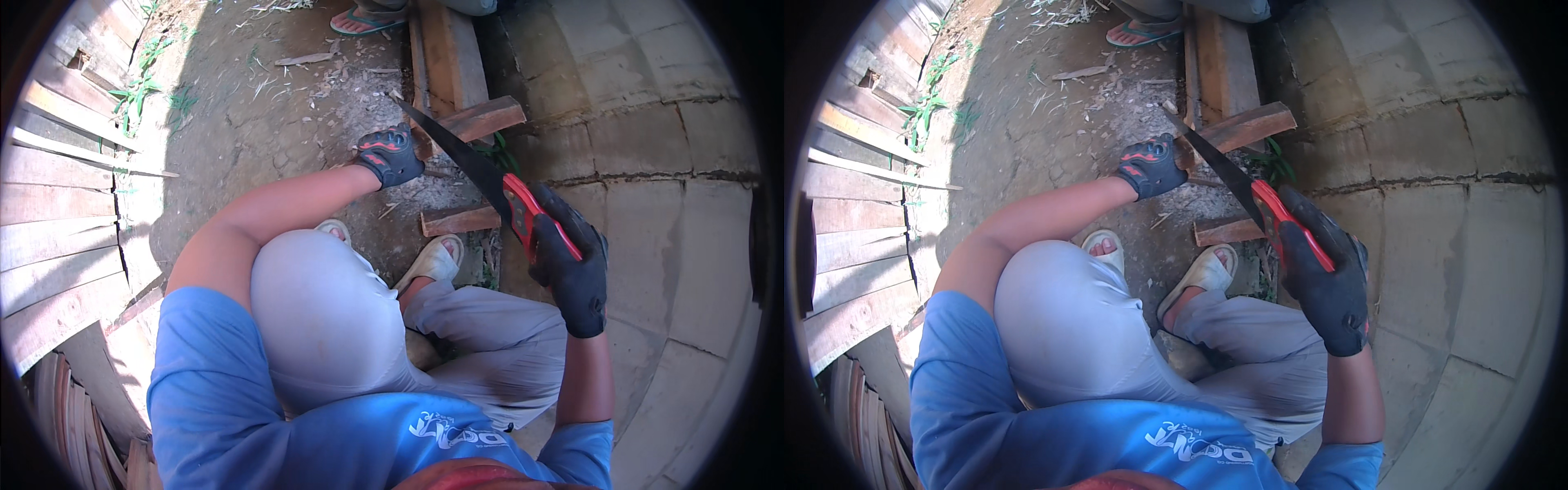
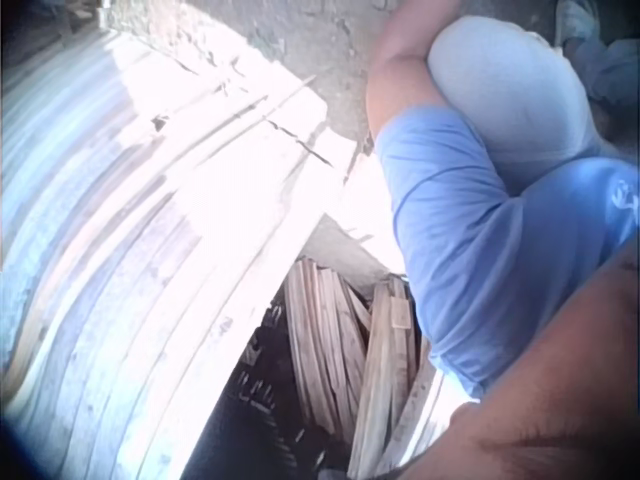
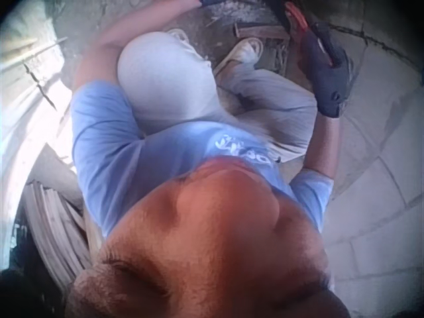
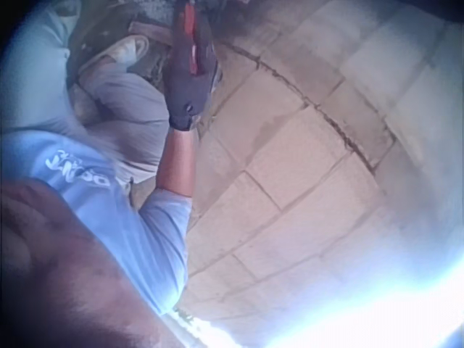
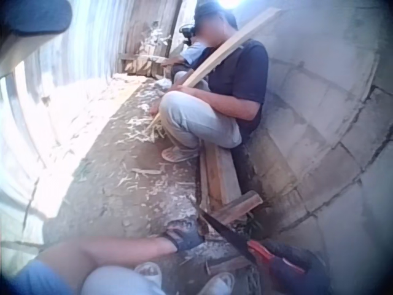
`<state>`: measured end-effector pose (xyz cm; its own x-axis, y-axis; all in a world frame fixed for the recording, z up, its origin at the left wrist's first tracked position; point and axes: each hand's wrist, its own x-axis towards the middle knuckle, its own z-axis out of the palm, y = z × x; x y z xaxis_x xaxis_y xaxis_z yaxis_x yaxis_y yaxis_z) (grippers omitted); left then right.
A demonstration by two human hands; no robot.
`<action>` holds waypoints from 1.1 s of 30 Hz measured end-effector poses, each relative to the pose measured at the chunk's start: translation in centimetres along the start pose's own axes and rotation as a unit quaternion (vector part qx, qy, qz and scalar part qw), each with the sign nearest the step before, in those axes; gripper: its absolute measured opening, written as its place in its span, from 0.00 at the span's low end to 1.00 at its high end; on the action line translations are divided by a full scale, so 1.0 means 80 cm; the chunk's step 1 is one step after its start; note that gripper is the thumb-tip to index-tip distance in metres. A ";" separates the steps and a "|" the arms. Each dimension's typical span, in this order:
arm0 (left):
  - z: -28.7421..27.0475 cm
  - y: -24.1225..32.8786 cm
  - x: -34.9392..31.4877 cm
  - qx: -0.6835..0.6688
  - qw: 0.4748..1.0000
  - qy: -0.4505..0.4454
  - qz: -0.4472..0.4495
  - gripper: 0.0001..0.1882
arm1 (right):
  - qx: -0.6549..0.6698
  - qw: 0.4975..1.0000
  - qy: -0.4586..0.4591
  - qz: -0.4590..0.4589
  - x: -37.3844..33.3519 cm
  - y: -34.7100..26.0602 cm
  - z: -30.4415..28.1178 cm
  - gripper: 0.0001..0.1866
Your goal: The person uses a hand saw to cut a piece of wood that is resting on a wooden support. They hold the wood steady with one hand while sawing with the other, creating wood shavings on the ground.
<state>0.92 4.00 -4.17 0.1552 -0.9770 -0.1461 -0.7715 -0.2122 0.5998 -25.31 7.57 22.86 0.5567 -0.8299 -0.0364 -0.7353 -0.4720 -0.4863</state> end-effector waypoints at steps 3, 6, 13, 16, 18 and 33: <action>-0.005 0.008 -0.001 -0.018 1.000 -0.008 -0.003 0.33 | -0.013 0.998 -0.023 0.050 0.021 -0.006 0.012 0.20; -0.010 0.008 -0.007 -0.025 1.000 -0.004 -0.007 0.32 | 0.090 0.980 -0.016 0.178 0.052 -0.036 0.026 0.19; 0.002 -0.005 -0.006 -0.022 1.000 0.020 0.001 0.29 | 0.110 0.985 0.014 0.131 0.108 -0.037 0.071 0.22; 0.006 0.006 -0.001 -0.007 1.000 0.021 0.012 0.28 | 0.084 0.992 0.056 0.073 0.127 -0.004 0.099 0.23; 0.008 -0.001 -0.001 -0.005 1.000 0.024 0.011 0.28 | 0.162 0.970 0.016 0.181 0.138 -0.019 0.102 0.24; -0.003 0.004 -0.006 0.005 1.000 -0.020 0.020 0.30 | 0.164 0.975 0.131 0.072 0.164 0.032 0.180 0.22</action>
<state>0.79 4.40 -3.70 0.0993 -0.9832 -0.1532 -0.7831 -0.1722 0.5976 -14.35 -0.23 8.60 0.3067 -0.9486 0.0780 -0.6120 -0.2593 -0.7471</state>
